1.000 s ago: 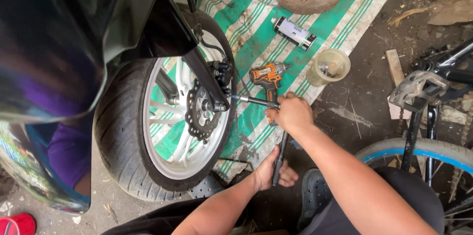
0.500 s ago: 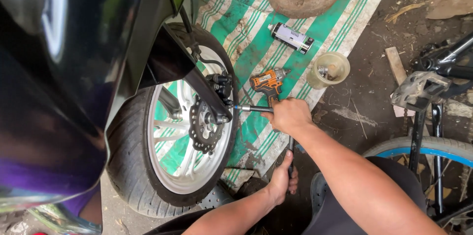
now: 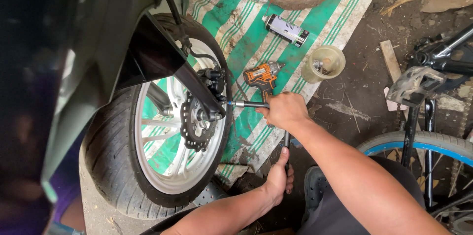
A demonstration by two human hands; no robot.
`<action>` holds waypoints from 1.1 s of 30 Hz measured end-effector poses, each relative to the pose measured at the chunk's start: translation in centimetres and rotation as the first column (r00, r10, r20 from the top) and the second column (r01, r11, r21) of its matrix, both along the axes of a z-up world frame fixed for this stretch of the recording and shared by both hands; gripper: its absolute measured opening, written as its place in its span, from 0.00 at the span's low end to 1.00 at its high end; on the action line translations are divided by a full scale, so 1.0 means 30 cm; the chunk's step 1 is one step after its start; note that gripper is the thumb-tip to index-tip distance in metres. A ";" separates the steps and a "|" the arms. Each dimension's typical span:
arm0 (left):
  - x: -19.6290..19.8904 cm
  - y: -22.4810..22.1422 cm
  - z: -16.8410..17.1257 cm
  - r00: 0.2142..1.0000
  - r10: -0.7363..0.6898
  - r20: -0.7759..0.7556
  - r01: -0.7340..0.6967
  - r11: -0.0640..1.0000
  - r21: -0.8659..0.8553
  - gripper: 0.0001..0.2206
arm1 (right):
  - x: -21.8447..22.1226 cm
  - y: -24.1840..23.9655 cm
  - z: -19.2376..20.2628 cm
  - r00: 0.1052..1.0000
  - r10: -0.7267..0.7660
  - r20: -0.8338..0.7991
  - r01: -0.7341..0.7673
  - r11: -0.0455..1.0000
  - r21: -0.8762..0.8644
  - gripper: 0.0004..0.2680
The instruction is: The person is performing maintenance on a motorcycle, specifically removing and reinstalling the front brake caliper using an impact driver and socket wrench, and then wiping down the bodywork with a cloth.
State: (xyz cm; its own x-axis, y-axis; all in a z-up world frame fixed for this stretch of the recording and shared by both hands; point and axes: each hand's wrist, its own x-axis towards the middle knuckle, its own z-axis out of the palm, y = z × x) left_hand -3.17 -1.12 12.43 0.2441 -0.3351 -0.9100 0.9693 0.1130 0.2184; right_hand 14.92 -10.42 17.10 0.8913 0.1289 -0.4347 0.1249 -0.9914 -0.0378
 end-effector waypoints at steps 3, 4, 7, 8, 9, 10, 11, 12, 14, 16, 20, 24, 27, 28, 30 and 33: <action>0.010 0.000 0.032 1.000 -0.002 -0.004 0.003 1.000 0.013 0.35 | 0.006 -0.002 0.005 1.000 0.017 -0.014 -0.018 0.999 -0.029 0.22; 0.007 0.005 0.043 1.000 -0.001 -0.006 0.001 1.000 0.012 0.35 | 0.001 0.000 0.002 1.000 0.019 -0.016 -0.019 0.999 -0.029 0.22; 0.010 0.007 0.074 0.999 -0.021 -0.032 0.022 0.999 0.032 0.36 | 0.001 0.002 0.017 1.000 0.027 0.004 -0.027 1.000 -0.008 0.22; 0.010 0.006 0.082 0.998 -0.027 -0.055 0.029 0.999 0.045 0.36 | 0.004 0.005 0.032 0.999 -0.001 -0.042 0.000 1.000 -0.011 0.22; 0.009 0.007 0.090 0.996 -0.032 -0.079 0.037 0.998 0.058 0.36 | 0.006 0.010 0.046 0.996 -0.029 -0.089 0.028 1.000 -0.014 0.22; 0.017 0.015 0.112 0.996 -0.029 -0.079 0.034 0.998 0.060 0.36 | 0.014 0.019 0.057 0.996 -0.026 -0.088 0.025 1.000 -0.011 0.22; 0.022 0.019 0.134 0.993 -0.049 -0.106 0.056 0.996 0.067 0.36 | 0.018 0.021 0.070 0.992 -0.035 -0.124 0.032 0.999 -0.022 0.23; 0.025 0.022 0.157 0.989 -0.068 -0.134 0.078 0.994 0.072 0.36 | 0.022 0.023 0.082 0.986 -0.044 -0.160 0.039 0.999 -0.034 0.23; 0.033 0.023 0.170 0.988 -0.072 -0.139 0.083 0.994 0.071 0.37 | 0.027 0.026 0.092 0.985 -0.044 -0.168 0.038 0.999 -0.039 0.23; 0.034 0.024 0.142 0.987 -0.075 -0.144 0.086 0.994 0.071 0.37 | 0.030 0.028 0.093 0.983 -0.044 -0.177 0.037 0.998 -0.042 0.23; 0.041 0.027 -0.023 0.997 -0.039 -0.072 0.035 0.998 -0.050 0.38 | 0.035 -0.003 0.075 0.988 -0.133 -0.076 0.138 0.988 0.071 0.24; 0.008 0.064 -0.163 0.999 0.049 -0.011 -0.049 0.997 -0.057 0.39 | -0.060 -0.060 -0.049 0.634 -0.684 -0.360 0.598 0.140 0.789 0.12; 0.020 0.069 -0.223 0.986 0.131 0.106 -0.120 0.987 -0.105 0.37 | -0.116 -0.041 0.032 0.343 -0.499 -0.796 0.759 -0.352 0.548 0.12; 0.047 0.063 -0.218 0.986 0.131 0.105 -0.120 0.987 -0.109 0.37 | -0.121 -0.049 -0.043 0.343 -0.502 -0.794 0.759 -0.350 0.549 0.12; 0.125 0.055 -0.207 0.904 0.371 0.213 -0.338 0.925 -0.175 0.25 | -0.111 -0.065 -0.188 0.463 -0.570 -0.678 0.663 -0.285 0.692 0.11; 0.361 0.141 -0.165 0.746 0.545 0.383 -0.527 0.834 -0.161 0.32 | -0.042 -0.105 -0.210 0.655 -0.618 -0.434 0.514 -0.056 0.856 0.10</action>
State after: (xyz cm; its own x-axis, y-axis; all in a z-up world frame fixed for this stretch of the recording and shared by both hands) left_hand 7.67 3.11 7.49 0.7290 -0.0720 -0.6807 0.5745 0.6049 0.5514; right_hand 13.65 -13.57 10.80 0.8910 -0.2177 -0.3984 -0.4066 0.0079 -0.9136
